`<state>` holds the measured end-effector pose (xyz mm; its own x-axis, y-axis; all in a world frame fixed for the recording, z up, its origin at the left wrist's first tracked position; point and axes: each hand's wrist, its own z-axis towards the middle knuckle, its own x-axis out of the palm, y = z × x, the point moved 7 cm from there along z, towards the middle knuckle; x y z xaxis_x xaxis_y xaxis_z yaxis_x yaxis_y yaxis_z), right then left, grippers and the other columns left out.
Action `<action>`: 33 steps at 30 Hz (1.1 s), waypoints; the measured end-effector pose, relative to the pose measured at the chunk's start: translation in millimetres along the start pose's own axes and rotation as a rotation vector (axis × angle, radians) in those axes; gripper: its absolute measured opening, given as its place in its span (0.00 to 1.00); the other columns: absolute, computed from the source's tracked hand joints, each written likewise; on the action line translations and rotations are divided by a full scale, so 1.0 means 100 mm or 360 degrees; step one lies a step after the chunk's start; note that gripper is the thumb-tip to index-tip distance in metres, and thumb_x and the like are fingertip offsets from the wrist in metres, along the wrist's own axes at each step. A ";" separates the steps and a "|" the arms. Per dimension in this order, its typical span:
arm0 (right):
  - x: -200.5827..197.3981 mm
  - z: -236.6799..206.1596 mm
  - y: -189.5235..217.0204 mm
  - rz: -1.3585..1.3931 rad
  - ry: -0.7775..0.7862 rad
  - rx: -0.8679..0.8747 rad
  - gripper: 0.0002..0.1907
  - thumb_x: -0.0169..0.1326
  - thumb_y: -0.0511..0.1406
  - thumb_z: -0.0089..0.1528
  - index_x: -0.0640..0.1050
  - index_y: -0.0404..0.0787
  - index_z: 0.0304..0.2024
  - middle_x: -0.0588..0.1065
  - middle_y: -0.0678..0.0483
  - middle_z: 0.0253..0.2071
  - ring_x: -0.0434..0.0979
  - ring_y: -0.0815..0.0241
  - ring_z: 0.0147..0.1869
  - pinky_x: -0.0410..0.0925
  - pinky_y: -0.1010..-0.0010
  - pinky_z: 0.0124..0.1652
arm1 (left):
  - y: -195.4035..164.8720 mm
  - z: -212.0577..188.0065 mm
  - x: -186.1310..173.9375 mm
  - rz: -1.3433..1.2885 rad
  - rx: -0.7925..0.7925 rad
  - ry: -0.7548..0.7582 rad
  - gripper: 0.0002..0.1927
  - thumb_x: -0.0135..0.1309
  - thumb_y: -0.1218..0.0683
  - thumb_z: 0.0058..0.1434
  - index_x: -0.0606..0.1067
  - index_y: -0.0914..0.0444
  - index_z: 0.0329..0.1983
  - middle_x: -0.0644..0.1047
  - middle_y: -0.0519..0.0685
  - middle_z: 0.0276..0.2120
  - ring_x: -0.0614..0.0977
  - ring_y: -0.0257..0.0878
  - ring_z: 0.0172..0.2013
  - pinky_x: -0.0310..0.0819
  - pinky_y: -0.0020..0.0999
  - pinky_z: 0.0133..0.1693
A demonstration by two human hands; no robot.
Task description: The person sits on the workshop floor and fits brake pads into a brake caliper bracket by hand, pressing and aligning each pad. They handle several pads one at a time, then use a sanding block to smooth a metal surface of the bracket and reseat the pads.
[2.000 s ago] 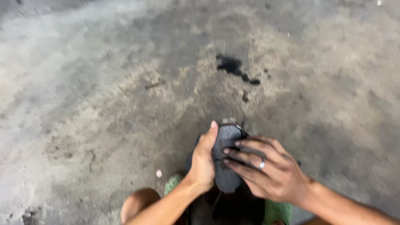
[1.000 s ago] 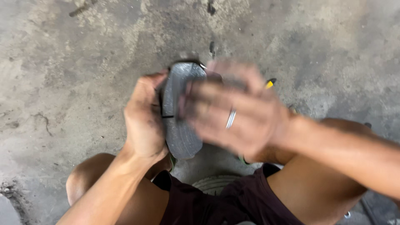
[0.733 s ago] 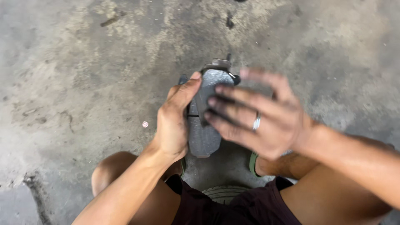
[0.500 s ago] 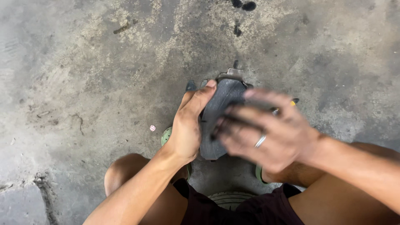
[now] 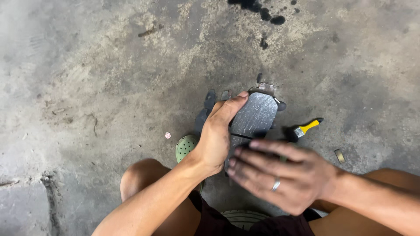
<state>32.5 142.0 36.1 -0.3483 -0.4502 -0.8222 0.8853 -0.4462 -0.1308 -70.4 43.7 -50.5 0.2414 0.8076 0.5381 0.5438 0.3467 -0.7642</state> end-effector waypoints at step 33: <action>-0.11 -0.05 -0.24 -0.0361 -0.0141 0.0062 0.07 0.62 0.36 0.70 0.84 0.48 0.51 0.82 0.54 0.54 0.79 0.57 0.64 0.65 0.52 0.68 | 0.10 0.05 -0.06 0.0283 -0.0016 -0.0020 0.28 0.43 0.43 0.69 0.70 0.70 0.61 0.70 0.52 0.57 0.71 0.41 0.63 0.62 0.39 0.65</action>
<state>16.8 161.2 45.4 -0.5643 -0.4004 -0.7220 0.7692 -0.5726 -0.2837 -70.5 44.6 -62.9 0.3249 0.8615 0.3902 0.5016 0.1928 -0.8433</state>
